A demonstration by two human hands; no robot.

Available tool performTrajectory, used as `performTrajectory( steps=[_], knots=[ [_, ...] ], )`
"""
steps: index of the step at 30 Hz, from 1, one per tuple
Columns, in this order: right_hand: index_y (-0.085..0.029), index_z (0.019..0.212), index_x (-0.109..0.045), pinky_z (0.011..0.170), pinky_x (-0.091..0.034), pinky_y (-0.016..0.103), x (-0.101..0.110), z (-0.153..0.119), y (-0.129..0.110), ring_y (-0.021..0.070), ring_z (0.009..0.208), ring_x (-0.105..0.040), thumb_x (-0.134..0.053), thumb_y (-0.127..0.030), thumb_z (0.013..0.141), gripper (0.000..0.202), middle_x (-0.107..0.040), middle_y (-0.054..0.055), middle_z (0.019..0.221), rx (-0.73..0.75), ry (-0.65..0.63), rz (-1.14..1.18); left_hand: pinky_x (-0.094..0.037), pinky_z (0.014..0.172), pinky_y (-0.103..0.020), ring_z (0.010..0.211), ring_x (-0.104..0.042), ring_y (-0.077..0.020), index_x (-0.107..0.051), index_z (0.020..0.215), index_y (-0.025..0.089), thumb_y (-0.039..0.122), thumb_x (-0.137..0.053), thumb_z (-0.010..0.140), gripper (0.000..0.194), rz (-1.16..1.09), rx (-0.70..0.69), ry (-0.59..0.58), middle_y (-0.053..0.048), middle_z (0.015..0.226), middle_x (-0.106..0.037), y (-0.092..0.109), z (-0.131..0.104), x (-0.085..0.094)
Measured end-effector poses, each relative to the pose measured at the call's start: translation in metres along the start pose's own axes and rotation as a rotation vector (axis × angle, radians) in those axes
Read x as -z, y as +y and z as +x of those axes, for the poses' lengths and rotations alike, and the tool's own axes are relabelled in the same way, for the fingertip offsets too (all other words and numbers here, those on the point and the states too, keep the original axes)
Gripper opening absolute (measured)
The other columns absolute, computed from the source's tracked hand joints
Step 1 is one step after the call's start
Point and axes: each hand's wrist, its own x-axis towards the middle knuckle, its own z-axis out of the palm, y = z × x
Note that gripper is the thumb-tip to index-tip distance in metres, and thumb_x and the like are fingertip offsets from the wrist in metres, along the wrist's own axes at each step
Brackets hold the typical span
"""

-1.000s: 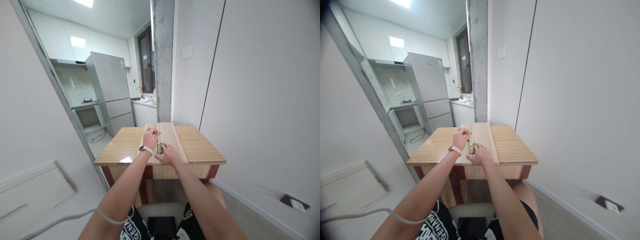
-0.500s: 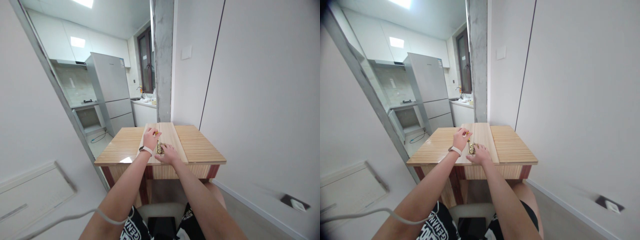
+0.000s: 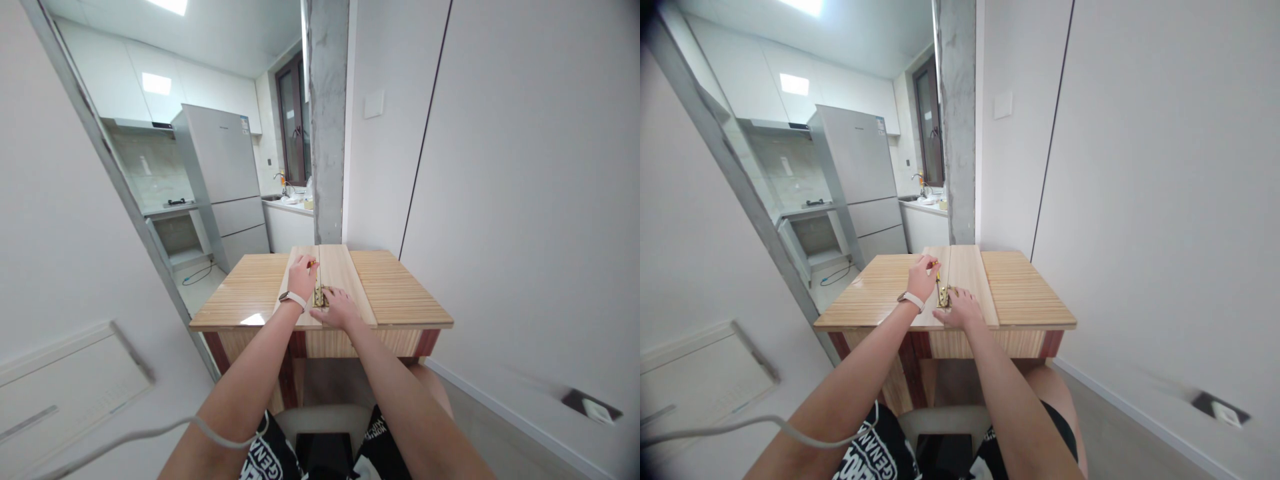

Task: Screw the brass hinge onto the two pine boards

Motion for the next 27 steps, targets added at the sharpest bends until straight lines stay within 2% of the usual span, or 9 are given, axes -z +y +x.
performTrajectory(
  steps=[4, 6, 18, 24, 27],
  knots=[
    [-0.026, 0.159, -0.046, 0.12, -0.025, 0.047, -0.0009, 0.0004, 0.0005, 0.0352, 0.146, -0.038, -0.057, -0.088, 0.08, 0.101, -0.044, 0.015, 0.162, -0.005, -0.003, -0.003, -0.055, 0.086, -0.035, 0.091, -0.067, -0.0202, -0.069, 0.096, 0.023, 0.023, -0.069, 0.095, 0.001, 0.02, -0.007, -0.003, -0.006, 0.1, -0.069, -0.0005, -0.0007, 0.0002],
    [-0.025, 0.16, -0.045, 0.12, -0.025, 0.047, -0.0012, 0.0008, 0.0008, 0.0355, 0.147, -0.037, -0.056, -0.089, 0.08, 0.102, -0.044, 0.015, 0.162, -0.004, -0.01, -0.004, -0.055, 0.085, -0.035, 0.089, -0.065, -0.0198, -0.069, 0.092, 0.022, 0.026, -0.075, 0.092, 0.007, 0.034, -0.003, 0.018, -0.005, 0.098, -0.067, -0.0003, -0.0002, 0.0012],
    [-0.026, 0.16, -0.045, 0.12, -0.025, 0.048, 0.0045, -0.0009, -0.0021, 0.0365, 0.148, -0.035, -0.059, -0.084, 0.083, 0.097, -0.042, 0.014, 0.164, -0.01, -0.041, 0.013, -0.053, 0.083, -0.033, 0.081, -0.06, -0.0172, -0.069, 0.087, 0.021, 0.023, -0.074, 0.092, 0.007, 0.085, 0.012, 0.076, -0.003, 0.092, -0.061, -0.0011, 0.0002, 0.0049],
    [-0.024, 0.158, -0.047, 0.12, -0.025, 0.047, -0.0019, 0.0009, 0.0018, 0.0356, 0.146, -0.038, -0.057, -0.087, 0.081, 0.1, -0.044, 0.015, 0.162, 0.008, 0.004, 0.003, -0.054, 0.087, -0.035, 0.09, -0.066, -0.0195, -0.069, 0.098, 0.021, 0.018, -0.061, 0.099, 0.009, 0.017, -0.03, 0.011, -0.006, 0.1, -0.068, 0.0008, -0.0014, 0.0021],
    [-0.023, 0.158, -0.047, 0.119, -0.026, 0.048, -0.003, 0.0012, 0.0025, 0.036, 0.146, -0.038, -0.057, -0.087, 0.081, 0.1, -0.044, 0.016, 0.161, 0.014, 0.008, 0.006, -0.055, 0.088, -0.035, 0.092, -0.067, -0.0201, -0.069, 0.098, 0.021, 0.022, -0.066, 0.097, 0.003, 0.015, -0.035, 0.005, -0.007, 0.101, -0.068, 0.0003, -0.0021, 0.0006]
  ],
)
